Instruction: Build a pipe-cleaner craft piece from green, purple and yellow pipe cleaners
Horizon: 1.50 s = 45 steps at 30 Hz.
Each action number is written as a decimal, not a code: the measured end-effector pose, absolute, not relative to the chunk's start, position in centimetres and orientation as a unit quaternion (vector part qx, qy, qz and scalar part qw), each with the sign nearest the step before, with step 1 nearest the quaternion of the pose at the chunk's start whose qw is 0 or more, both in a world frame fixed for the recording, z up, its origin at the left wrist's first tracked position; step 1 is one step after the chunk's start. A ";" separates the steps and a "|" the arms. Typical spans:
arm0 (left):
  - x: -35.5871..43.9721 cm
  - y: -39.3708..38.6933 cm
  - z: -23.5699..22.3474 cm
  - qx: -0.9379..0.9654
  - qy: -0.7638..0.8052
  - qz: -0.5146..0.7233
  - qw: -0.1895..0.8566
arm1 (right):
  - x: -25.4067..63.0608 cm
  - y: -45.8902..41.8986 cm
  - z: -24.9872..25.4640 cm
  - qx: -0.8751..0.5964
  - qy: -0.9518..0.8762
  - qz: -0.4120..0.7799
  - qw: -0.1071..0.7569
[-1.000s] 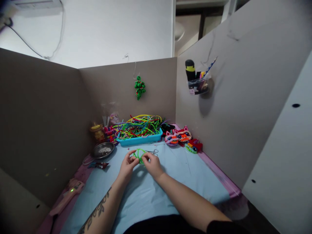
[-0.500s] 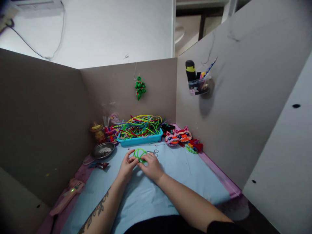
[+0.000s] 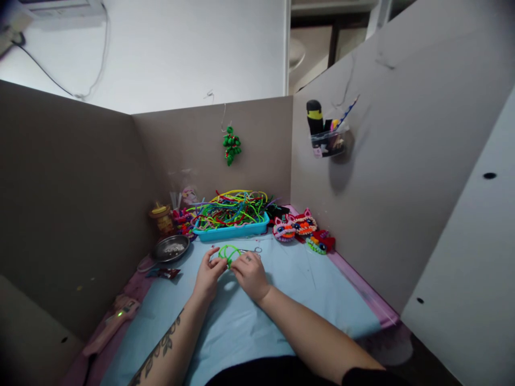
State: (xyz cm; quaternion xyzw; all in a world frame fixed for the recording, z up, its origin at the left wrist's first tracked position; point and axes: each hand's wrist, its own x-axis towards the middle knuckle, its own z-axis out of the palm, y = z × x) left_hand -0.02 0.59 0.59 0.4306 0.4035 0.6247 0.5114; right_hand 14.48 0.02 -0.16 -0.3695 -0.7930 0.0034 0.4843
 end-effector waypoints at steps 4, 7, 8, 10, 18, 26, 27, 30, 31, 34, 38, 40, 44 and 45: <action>0.1 0.7 0.2 0.480 0.398 0.619 0.478 | 14.2 0.3 -0.3 -0.326 -0.799 0.066 0.502; 0.2 0.7 0.0 0.505 0.394 0.601 0.478 | 14.3 0.6 -0.2 -0.319 -0.776 0.109 0.533; 0.3 0.7 -0.1 0.513 0.395 0.594 0.478 | 14.3 0.7 -0.2 -0.322 -0.767 0.121 0.541; 0.4 0.7 -0.2 0.528 0.397 0.576 0.482 | 14.5 0.8 -0.1 -0.339 -0.745 0.142 0.557; 0.1 0.8 -0.1 0.448 0.411 0.589 0.532 | 14.4 1.5 -0.8 -0.424 -0.621 0.249 0.611; -0.2 0.9 -0.1 0.417 0.397 0.602 0.553 | 14.4 1.3 -0.5 -0.405 -0.707 0.134 0.564; -0.1 0.9 -0.1 0.424 0.395 0.601 0.550 | 14.4 1.3 -0.5 -0.404 -0.710 0.130 0.562; 0.0 0.9 -0.2 0.445 0.394 0.600 0.535 | 14.3 1.2 -0.5 -0.396 -0.721 0.126 0.555; 0.0 0.9 -0.2 0.451 0.396 0.599 0.530 | 14.3 1.2 -0.5 -0.393 -0.724 0.126 0.553; 0.1 0.8 -0.2 0.469 0.401 0.594 0.516 | 14.2 1.2 -0.7 -0.389 -0.730 0.129 0.548; 0.0 0.9 -0.4 0.470 0.414 0.591 0.509 | 14.1 1.2 -0.9 -0.384 -0.734 0.135 0.544; -0.1 1.0 -0.5 0.458 0.419 0.595 0.510 | 14.0 1.1 -1.0 -0.388 -0.732 0.132 0.545; -0.1 1.0 -0.3 0.449 0.424 0.600 0.508 | 13.8 0.7 -0.8 -0.384 -0.739 0.113 0.542; 0.0 0.9 -0.2 0.455 0.424 0.599 0.505 | 13.8 0.6 -0.7 -0.381 -0.742 0.115 0.540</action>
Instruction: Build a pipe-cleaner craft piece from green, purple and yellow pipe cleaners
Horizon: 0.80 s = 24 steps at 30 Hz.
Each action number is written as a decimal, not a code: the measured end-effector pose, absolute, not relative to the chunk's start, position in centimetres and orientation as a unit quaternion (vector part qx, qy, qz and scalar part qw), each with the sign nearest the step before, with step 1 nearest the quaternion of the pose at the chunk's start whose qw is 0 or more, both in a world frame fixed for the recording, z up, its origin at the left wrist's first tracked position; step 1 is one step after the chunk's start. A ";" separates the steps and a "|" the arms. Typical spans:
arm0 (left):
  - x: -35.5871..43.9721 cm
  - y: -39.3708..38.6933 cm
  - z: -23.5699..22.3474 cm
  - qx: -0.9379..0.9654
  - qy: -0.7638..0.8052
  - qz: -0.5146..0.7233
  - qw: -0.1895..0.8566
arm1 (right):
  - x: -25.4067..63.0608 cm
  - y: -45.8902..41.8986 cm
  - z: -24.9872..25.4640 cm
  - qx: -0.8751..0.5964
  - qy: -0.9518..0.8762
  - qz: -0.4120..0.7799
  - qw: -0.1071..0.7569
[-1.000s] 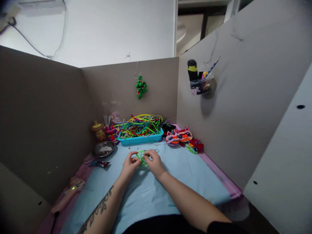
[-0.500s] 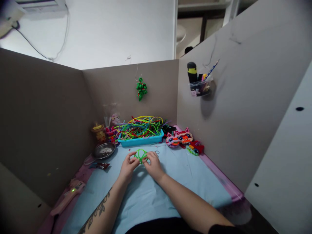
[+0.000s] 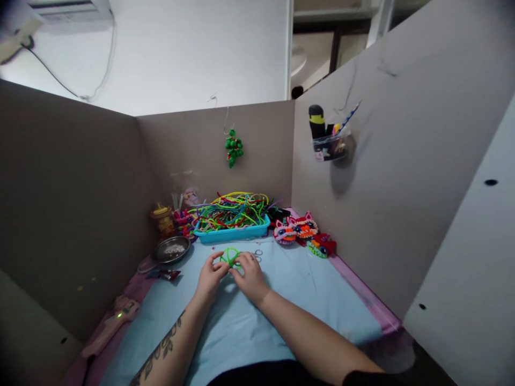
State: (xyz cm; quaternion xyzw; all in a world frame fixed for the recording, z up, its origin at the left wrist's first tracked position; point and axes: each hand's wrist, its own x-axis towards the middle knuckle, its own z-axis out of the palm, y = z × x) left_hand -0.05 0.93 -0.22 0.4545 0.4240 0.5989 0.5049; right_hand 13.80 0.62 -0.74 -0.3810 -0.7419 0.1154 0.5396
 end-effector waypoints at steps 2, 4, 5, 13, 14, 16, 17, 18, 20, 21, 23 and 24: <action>0.1 0.8 0.0 0.474 0.421 0.593 0.496 | 13.7 0.4 -0.6 -0.381 -0.740 0.128 0.539; 0.3 0.6 0.1 0.498 0.419 0.586 0.482 | 13.6 0.3 -0.6 -0.387 -0.730 0.140 0.546; 0.5 0.5 0.2 0.510 0.419 0.582 0.475 | 13.6 0.2 -0.6 -0.388 -0.726 0.145 0.548; 0.8 0.0 0.4 0.558 0.404 0.536 0.488 | 14.4 1.4 -0.4 -0.411 -0.653 0.224 0.596; 0.8 -0.1 0.4 0.557 0.403 0.531 0.495 | 14.6 1.6 -0.4 -0.414 -0.651 0.232 0.593; 0.8 -0.1 0.5 0.553 0.403 0.529 0.502 | 14.9 2.0 -0.4 -0.414 -0.656 0.245 0.582; 0.8 -0.1 0.6 0.551 0.403 0.530 0.502 | 15.0 2.1 -0.5 -0.414 -0.657 0.248 0.579; 0.8 -0.1 0.7 0.551 0.404 0.532 0.501 | 15.1 2.2 -0.5 -0.417 -0.655 0.251 0.578; 0.7 -0.1 0.9 0.550 0.405 0.538 0.494 | 15.1 2.3 -0.6 -0.427 -0.644 0.252 0.582; 0.7 -0.1 0.9 0.549 0.407 0.541 0.490 | 15.1 2.3 -0.7 -0.432 -0.638 0.253 0.585; 0.6 -0.1 1.0 0.547 0.411 0.542 0.488 | 15.0 2.4 -0.9 -0.433 -0.635 0.259 0.585; 0.6 -0.1 1.0 0.547 0.412 0.541 0.489 | 15.0 2.4 -1.1 -0.432 -0.636 0.265 0.583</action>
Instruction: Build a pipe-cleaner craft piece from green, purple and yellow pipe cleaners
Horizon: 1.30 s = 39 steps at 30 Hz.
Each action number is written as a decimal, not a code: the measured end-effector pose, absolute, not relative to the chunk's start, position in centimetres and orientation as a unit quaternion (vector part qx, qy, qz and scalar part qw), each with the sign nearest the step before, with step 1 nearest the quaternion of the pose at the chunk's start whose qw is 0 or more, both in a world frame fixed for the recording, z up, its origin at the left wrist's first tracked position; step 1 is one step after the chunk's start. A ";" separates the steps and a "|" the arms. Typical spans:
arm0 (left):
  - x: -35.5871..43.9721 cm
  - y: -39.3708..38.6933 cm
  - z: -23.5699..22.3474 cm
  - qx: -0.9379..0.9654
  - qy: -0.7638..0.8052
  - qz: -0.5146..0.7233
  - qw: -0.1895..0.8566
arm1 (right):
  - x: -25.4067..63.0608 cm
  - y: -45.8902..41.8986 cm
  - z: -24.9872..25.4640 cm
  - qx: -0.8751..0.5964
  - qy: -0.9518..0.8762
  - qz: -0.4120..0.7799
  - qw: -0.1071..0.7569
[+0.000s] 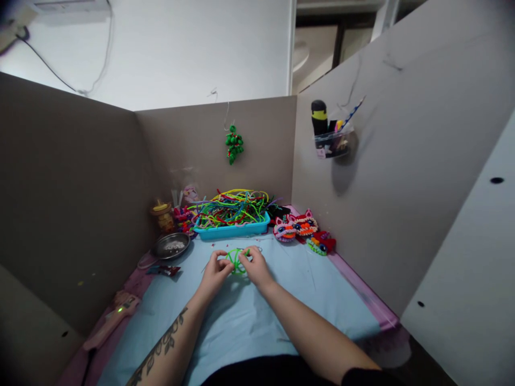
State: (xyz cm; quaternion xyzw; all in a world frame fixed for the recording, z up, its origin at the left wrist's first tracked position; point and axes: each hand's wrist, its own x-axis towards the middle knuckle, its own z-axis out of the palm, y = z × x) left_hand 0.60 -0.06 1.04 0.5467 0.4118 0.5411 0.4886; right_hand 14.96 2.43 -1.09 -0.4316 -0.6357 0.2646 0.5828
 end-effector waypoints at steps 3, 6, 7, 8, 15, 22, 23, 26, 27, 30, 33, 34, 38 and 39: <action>0.5 0.1 0.8 0.556 0.413 0.537 0.481 | 14.8 2.7 -1.7 -0.429 -0.640 0.283 0.571; 0.3 0.3 0.4 0.575 0.427 0.541 0.442 | 14.8 3.0 -2.3 -0.434 -0.652 0.292 0.550; 0.1 0.4 0.3 0.580 0.435 0.541 0.426 | 14.8 3.1 -2.5 -0.433 -0.658 0.291 0.543; 0.0 0.4 0.2 0.585 0.442 0.542 0.410 | 14.9 3.2 -2.6 -0.431 -0.663 0.290 0.539; -0.4 0.6 0.1 0.596 0.459 0.555 0.357 | 15.1 3.3 -2.8 -0.399 -0.691 0.309 0.518; -0.7 0.6 0.8 0.567 0.478 0.603 0.295 | 15.0 3.0 -2.0 -0.407 -0.671 0.334 0.522; -0.8 0.6 0.9 0.566 0.486 0.602 0.285 | 15.0 2.9 -1.9 -0.413 -0.661 0.338 0.528; -0.7 0.5 0.8 0.585 0.487 0.575 0.301 | 14.8 2.7 -1.9 -0.413 -0.643 0.352 0.540; -0.6 0.5 0.7 0.593 0.480 0.565 0.315 | 14.7 2.7 -1.9 -0.410 -0.639 0.358 0.543; -0.4 0.6 0.4 0.605 0.462 0.546 0.351 | 14.5 2.6 -2.1 -0.401 -0.631 0.375 0.548; -0.4 0.8 0.3 0.602 0.455 0.542 0.370 | 14.4 2.4 -1.9 -0.411 -0.633 0.371 0.541; -0.4 0.9 0.3 0.599 0.457 0.543 0.370 | 14.4 2.3 -1.8 -0.419 -0.635 0.361 0.539; -0.8 1.1 0.5 0.584 0.482 0.550 0.353 | 14.6 1.7 -0.9 -0.445 -0.645 0.311 0.539; -0.9 1.1 0.5 0.580 0.487 0.551 0.349 | 14.6 1.6 -0.7 -0.439 -0.649 0.303 0.542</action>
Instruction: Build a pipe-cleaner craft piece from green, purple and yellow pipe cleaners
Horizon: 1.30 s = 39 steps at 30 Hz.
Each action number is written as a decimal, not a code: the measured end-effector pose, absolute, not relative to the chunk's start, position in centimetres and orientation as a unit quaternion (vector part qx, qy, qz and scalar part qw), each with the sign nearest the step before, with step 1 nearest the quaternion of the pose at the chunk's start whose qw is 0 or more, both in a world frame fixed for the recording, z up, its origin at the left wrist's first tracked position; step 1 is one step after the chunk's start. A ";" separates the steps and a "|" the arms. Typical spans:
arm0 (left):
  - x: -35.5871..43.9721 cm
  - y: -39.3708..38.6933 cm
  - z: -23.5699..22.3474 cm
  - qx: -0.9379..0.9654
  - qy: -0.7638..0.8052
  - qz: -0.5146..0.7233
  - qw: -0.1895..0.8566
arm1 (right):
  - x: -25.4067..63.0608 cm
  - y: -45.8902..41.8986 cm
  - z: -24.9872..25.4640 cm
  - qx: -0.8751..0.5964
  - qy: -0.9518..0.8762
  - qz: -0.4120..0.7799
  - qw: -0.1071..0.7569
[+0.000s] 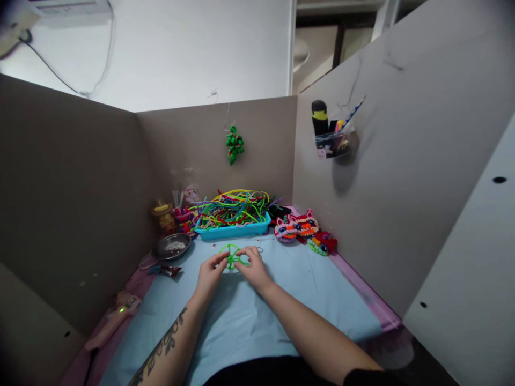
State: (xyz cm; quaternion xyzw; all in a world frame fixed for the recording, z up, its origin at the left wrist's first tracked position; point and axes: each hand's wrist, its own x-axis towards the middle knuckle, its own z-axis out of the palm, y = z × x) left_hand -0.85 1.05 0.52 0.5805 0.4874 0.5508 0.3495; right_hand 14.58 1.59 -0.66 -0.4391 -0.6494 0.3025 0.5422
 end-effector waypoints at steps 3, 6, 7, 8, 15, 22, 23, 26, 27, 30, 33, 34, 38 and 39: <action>-0.9 1.0 0.6 0.569 0.505 0.548 0.347 | 14.5 1.4 -0.4 -0.406 -0.660 0.316 0.548; -0.8 1.0 0.5 0.559 0.506 0.557 0.349 | 14.4 1.5 -0.7 -0.391 -0.653 0.342 0.551; -0.7 1.1 0.5 0.556 0.502 0.562 0.351 | 14.3 1.5 -0.8 -0.391 -0.649 0.345 0.554; -0.6 1.1 0.4 0.552 0.497 0.566 0.357 | 14.3 1.5 -0.9 -0.390 -0.646 0.346 0.557; -0.3 0.9 0.2 0.486 0.451 0.574 0.480 | 14.1 1.6 -0.9 -0.382 -0.672 0.335 0.538; -0.4 0.9 0.5 0.391 0.463 0.586 0.538 | 13.5 0.0 -0.8 -0.449 -0.741 0.122 0.484; -0.4 0.9 0.5 0.380 0.462 0.583 0.550 | 13.3 -0.2 -0.9 -0.464 -0.740 0.113 0.475; -0.2 0.9 0.4 0.346 0.457 0.580 0.579 | 12.8 -0.2 -1.1 -0.492 -0.733 0.103 0.458; -0.1 0.9 0.4 0.340 0.457 0.578 0.584 | 12.7 -0.1 -1.2 -0.494 -0.733 0.098 0.457; 0.2 0.8 0.4 0.343 0.460 0.573 0.585 | 12.6 0.1 -1.3 -0.491 -0.731 0.088 0.466; 0.3 0.8 0.4 0.357 0.462 0.570 0.578 | 12.7 0.2 -1.2 -0.489 -0.722 0.091 0.481; 0.3 0.8 0.3 0.359 0.464 0.568 0.577 | 12.8 0.1 -1.2 -0.486 -0.721 0.090 0.485; 0.3 0.8 0.1 0.357 0.474 0.578 0.560 | 12.9 0.2 -1.1 -0.452 -0.735 0.083 0.499; 0.2 0.8 0.1 0.355 0.472 0.584 0.557 | 12.9 0.2 -1.1 -0.445 -0.736 0.088 0.503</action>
